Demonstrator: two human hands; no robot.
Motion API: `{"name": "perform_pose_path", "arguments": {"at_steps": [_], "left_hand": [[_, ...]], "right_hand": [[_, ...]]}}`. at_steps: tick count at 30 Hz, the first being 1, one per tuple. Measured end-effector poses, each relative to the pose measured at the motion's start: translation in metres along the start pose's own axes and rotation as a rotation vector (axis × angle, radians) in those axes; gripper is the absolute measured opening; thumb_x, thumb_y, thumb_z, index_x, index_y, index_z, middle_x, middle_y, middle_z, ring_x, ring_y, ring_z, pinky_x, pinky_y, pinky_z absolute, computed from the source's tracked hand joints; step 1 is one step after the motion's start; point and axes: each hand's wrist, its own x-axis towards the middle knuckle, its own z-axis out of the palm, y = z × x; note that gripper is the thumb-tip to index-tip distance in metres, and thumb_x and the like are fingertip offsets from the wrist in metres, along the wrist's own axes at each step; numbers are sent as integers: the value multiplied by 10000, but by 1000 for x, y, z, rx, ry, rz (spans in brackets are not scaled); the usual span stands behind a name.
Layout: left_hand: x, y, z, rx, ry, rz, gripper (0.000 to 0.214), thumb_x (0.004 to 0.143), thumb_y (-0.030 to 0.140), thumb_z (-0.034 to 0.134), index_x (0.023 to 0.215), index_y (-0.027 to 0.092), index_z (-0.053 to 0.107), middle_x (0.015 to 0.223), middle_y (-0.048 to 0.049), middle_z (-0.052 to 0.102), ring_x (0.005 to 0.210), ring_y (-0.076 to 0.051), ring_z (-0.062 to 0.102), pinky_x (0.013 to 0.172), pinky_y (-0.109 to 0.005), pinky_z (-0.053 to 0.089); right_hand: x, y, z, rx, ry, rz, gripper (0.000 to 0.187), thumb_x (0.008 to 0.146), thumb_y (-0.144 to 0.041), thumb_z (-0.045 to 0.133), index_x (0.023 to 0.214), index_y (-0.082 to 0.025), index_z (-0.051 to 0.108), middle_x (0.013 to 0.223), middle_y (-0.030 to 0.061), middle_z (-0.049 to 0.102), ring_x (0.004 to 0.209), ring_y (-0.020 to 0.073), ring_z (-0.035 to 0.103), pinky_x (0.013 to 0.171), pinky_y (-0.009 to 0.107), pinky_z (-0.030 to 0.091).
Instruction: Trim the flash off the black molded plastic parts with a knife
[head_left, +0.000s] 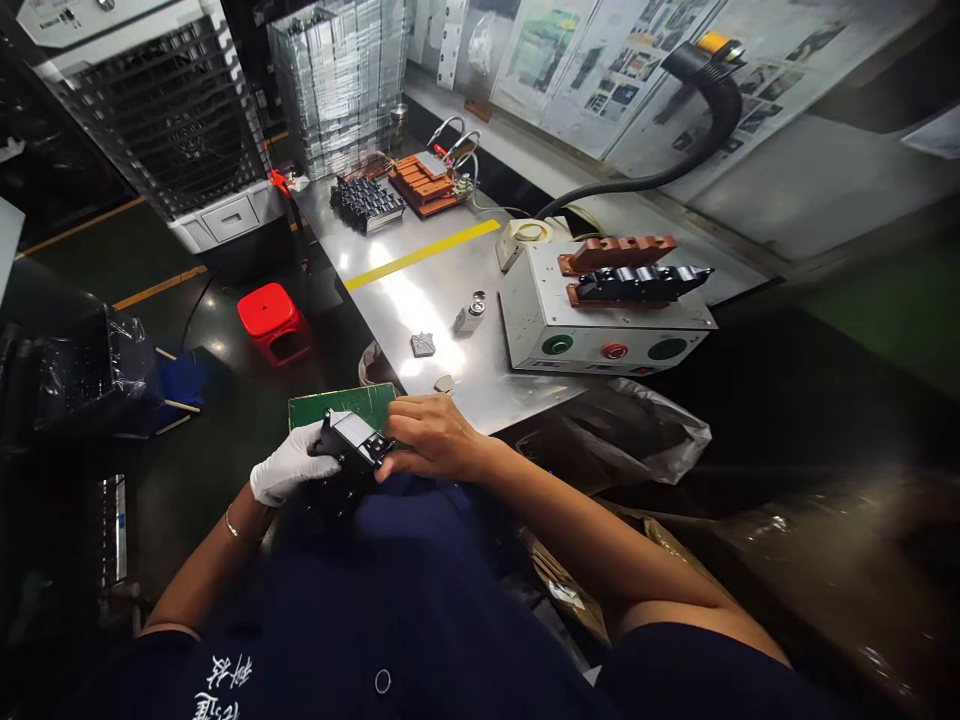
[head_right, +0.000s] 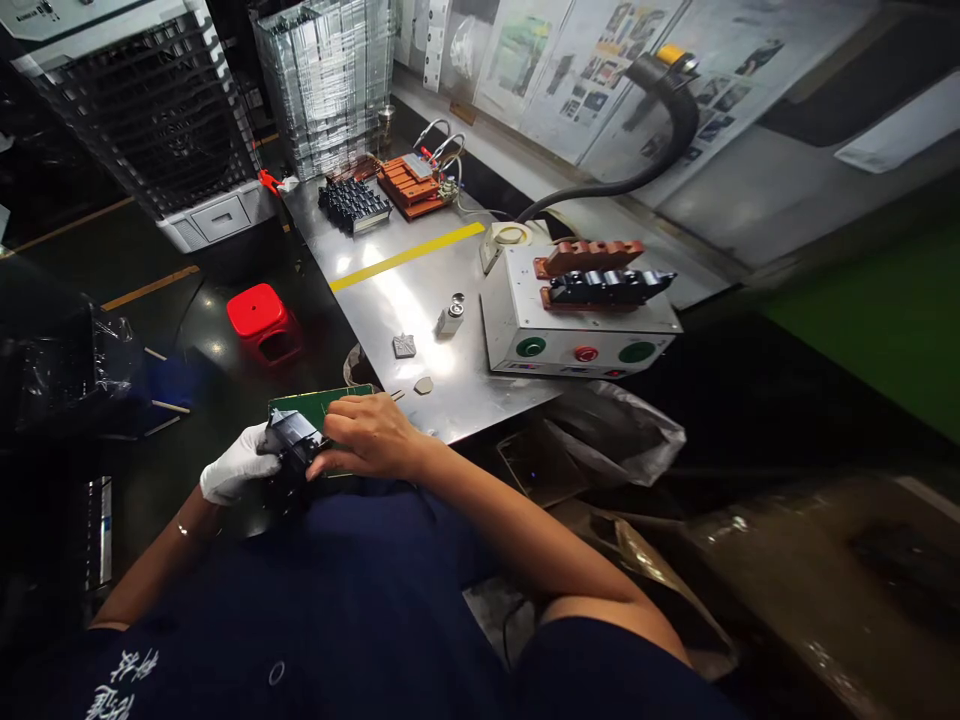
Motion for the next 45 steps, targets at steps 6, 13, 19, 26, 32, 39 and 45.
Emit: {"name": "perform_pose_path", "arguments": {"at_steps": [6, 13, 19, 26, 32, 39, 45], "left_hand": [[1, 10, -2, 79, -24, 16, 627, 617, 532, 798, 1095, 140, 695, 1007, -102, 724, 928, -274, 671, 842, -393, 520], [14, 41, -3, 409, -66, 17, 488, 674, 298, 782, 1134, 180, 671, 1051, -69, 722, 978, -260, 667, 871, -406, 535], [30, 20, 10, 200, 858, 331, 646, 658, 221, 812, 1258, 237, 575, 1282, -97, 612, 1274, -260, 515, 1124, -445, 339], [41, 16, 52, -963, 584, 122, 336, 803, 106, 646, 1139, 130, 642, 1104, -107, 717, 1022, -207, 685, 1008, -363, 484], [33, 32, 52, -1170, 696, -23, 190, 873, 84, 553, 1017, 99, 677, 913, -80, 760, 853, -167, 729, 855, -295, 580], [25, 44, 54, -1142, 712, -177, 164, 900, 161, 556, 982, 115, 691, 878, -62, 764, 830, -161, 733, 840, -287, 583], [28, 45, 55, -1177, 689, -207, 183, 917, 146, 523, 984, 107, 689, 881, -64, 764, 864, -151, 730, 877, -270, 568]], "right_hand": [[-13, 6, 0, 363, -176, 108, 651, 852, -718, 432, 494, -175, 396, 479, -46, 368, 443, 63, 304, 468, 248, 197], [-2, 6, 4, 560, -113, 491, 467, 773, -612, 630, 703, -151, 608, 613, 6, 566, 543, 114, 477, 494, 236, 344], [-4, 12, 34, 642, 287, 857, 478, 793, -593, 580, 570, -177, 505, 513, -35, 416, 494, 92, 372, 471, 236, 286], [-4, -6, 58, 685, 325, 923, 523, 724, -627, 637, 519, -189, 436, 502, -50, 352, 500, 80, 325, 474, 232, 254], [1, -9, 55, 733, 574, 951, 572, 885, -666, 380, 723, -180, 632, 582, -11, 466, 519, 107, 395, 489, 245, 333], [-1, -6, 60, 693, 686, 736, 251, 848, -436, 630, 865, -204, 724, 739, 30, 648, 680, 152, 576, 634, 292, 449], [0, -5, 59, 571, 705, 618, 147, 845, -324, 652, 873, -220, 751, 771, 51, 695, 692, 160, 613, 607, 295, 468]]}}
